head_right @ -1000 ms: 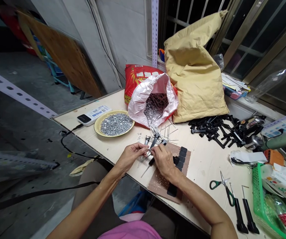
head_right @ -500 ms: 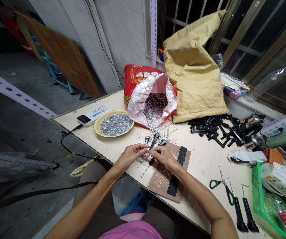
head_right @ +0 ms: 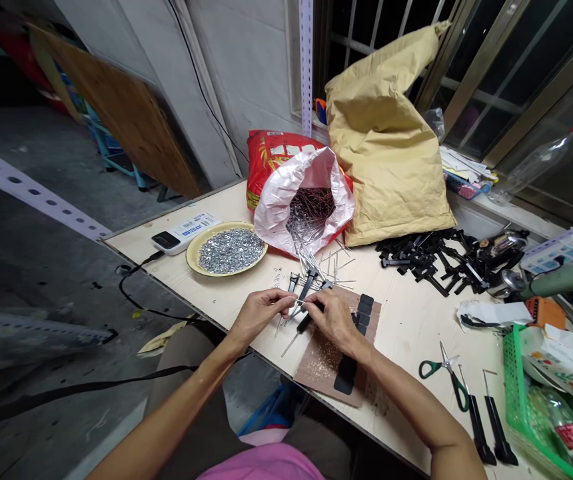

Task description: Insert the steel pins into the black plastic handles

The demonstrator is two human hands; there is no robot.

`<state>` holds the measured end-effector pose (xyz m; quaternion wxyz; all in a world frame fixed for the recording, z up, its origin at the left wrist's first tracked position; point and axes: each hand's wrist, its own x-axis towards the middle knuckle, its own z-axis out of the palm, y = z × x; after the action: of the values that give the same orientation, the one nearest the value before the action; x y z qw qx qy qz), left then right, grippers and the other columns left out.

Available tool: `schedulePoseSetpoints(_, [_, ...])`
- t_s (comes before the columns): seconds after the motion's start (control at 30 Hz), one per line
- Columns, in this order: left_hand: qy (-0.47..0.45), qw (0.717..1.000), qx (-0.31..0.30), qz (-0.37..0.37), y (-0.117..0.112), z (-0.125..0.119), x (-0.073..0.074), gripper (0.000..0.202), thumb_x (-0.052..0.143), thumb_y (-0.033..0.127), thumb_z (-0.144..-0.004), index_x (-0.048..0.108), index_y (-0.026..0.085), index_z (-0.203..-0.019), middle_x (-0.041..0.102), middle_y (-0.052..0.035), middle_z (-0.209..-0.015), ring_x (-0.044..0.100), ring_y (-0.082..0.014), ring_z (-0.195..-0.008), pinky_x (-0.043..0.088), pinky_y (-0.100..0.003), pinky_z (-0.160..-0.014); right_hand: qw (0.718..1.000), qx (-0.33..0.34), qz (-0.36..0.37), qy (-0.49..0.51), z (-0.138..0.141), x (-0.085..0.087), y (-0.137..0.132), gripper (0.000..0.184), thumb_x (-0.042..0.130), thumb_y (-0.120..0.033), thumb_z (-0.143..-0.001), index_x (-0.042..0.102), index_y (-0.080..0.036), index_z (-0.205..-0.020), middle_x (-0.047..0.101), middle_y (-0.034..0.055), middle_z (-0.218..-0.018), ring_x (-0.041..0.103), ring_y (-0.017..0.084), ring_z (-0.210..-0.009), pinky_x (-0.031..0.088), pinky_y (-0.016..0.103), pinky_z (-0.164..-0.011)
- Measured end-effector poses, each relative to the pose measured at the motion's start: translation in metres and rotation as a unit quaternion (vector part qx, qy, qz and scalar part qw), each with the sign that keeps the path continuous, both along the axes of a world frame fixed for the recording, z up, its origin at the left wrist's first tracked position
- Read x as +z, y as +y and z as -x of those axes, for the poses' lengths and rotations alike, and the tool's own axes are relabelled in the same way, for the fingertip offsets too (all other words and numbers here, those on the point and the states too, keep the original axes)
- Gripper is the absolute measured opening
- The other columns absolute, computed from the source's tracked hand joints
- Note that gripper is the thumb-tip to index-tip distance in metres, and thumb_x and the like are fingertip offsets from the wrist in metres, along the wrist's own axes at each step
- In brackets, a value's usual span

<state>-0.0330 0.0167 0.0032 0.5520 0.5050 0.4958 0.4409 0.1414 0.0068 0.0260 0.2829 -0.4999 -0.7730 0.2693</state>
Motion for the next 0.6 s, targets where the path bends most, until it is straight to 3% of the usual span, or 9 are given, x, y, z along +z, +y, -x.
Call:
schedulePoseSetpoints(0.13, [-0.002,1.0,0.007,-0.006,0.001,-0.001,-0.001,0.025,0.066,0.04,-0.065,0.067,0.016,-0.063,0.059,0.0023,-0.05,0.053,-0.0111,-0.046,0.046,-0.023,-0.051,0.986,-0.004,-0.117,-0.117,0.0,-0.005,-0.004,0.019,0.047,-0.024,-0.092,0.064,-0.019,-0.084,0.062,0.0057,-0.079,0.056,0.017,-0.073,0.042,0.026,-0.066])
schedulePoseSetpoints(0.2, [0.005,1.0,0.001,-0.013,0.0,-0.001,-0.001,0.025,0.064,0.041,-0.066,0.066,0.016,-0.062,0.059,0.0025,-0.05,0.053,-0.0112,-0.046,0.045,-0.023,-0.051,0.982,-0.008,-0.123,-0.145,0.0,-0.007,-0.004,0.021,0.045,-0.026,-0.093,0.062,-0.018,-0.082,0.06,0.0061,-0.079,0.055,0.017,-0.073,0.04,0.027,-0.065])
schedulePoseSetpoints(0.33, [0.038,0.998,-0.03,-0.037,0.001,0.001,-0.001,0.026,0.059,0.042,-0.07,0.062,0.017,-0.062,0.056,0.0027,-0.05,0.052,-0.0119,-0.048,0.044,-0.023,-0.052,0.998,0.027,0.018,-0.053,-0.002,-0.006,0.001,0.024,0.043,-0.027,-0.093,0.058,-0.017,-0.077,0.057,0.0006,-0.07,0.051,0.013,-0.064,0.038,0.023,-0.06])
schedulePoseSetpoints(0.43, [0.089,0.991,-0.039,-0.093,0.001,0.0,-0.001,0.024,0.054,0.04,-0.074,0.058,0.019,-0.062,0.055,0.0022,-0.055,0.05,-0.0125,-0.052,0.043,-0.024,-0.056,0.993,0.039,0.105,0.03,-0.005,-0.004,0.006,0.027,0.046,-0.031,-0.091,0.056,-0.017,-0.07,0.052,-0.0027,-0.063,0.047,0.011,-0.06,0.036,0.022,-0.058])
schedulePoseSetpoints(0.6, [0.153,0.97,-0.048,-0.185,-0.001,-0.006,-0.001,0.024,0.042,0.037,-0.08,0.048,0.023,-0.062,0.05,0.0012,-0.062,0.047,-0.0148,-0.062,0.04,-0.026,-0.064,0.994,0.025,0.099,0.044,-0.003,0.0,0.006,0.021,0.05,-0.028,-0.088,0.059,-0.017,-0.073,0.058,-0.0011,-0.067,0.052,0.013,-0.064,0.039,0.023,-0.062])
